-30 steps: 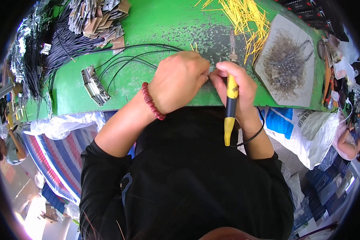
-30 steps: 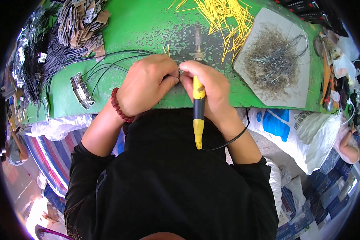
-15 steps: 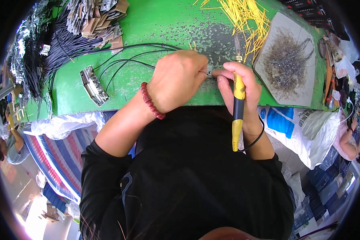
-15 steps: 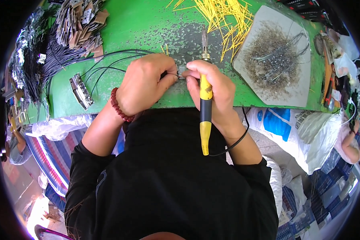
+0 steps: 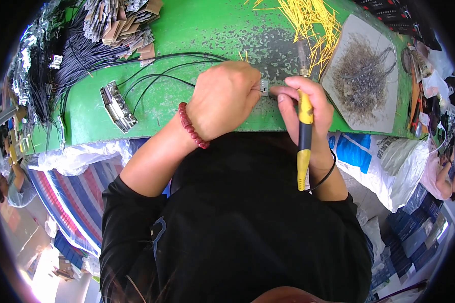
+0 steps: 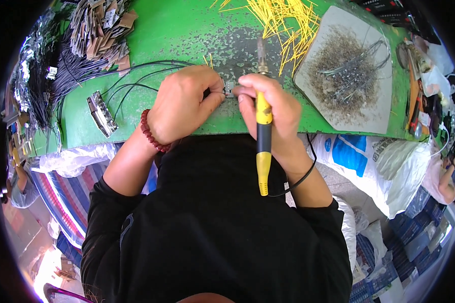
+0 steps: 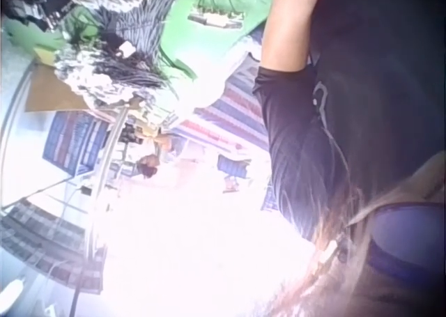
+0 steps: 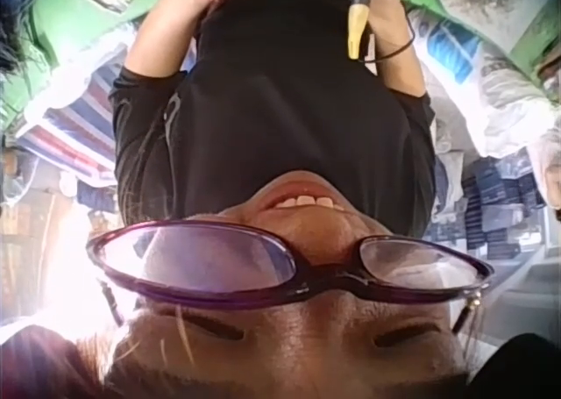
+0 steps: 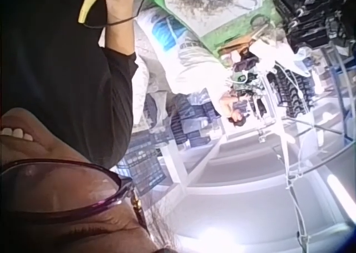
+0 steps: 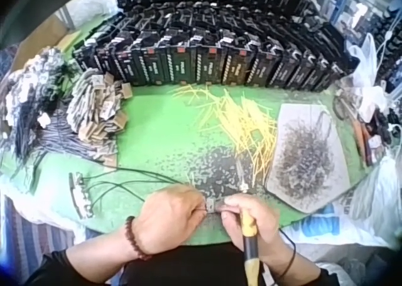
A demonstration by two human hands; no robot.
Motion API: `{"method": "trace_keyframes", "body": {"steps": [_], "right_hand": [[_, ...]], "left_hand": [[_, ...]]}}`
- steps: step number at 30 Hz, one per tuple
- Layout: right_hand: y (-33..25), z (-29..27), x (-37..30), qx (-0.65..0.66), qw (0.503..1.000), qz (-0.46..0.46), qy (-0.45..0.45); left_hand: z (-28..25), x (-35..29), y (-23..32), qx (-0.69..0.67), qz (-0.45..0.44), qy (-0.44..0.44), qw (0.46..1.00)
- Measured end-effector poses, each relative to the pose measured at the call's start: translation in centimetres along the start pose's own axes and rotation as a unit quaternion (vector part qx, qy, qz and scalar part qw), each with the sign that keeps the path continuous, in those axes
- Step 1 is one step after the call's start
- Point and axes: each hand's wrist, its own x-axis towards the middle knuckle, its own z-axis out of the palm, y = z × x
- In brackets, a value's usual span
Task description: The person solders wires to circuit boards using a soldering iron. Then, the person places a toy vehicle shell onto the workbench and solders wires and components to it using the soldering iron.
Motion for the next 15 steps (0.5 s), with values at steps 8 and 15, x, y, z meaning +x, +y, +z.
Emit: {"method": "trace_keyframes", "body": {"steps": [8, 15], "right_hand": [[0.1, 0.8, 0.4, -0.022, 1.0, -0.013, -0.015], [-0.1, 1.0, 0.6, 0.0, 0.999, 0.048, -0.013]], "left_hand": [[0.2, -0.1, 0.0, -0.006, -0.001, 0.004, 1.0], [0.1, -0.2, 0.2, -0.011, -0.006, 0.008, 1.0]]}}
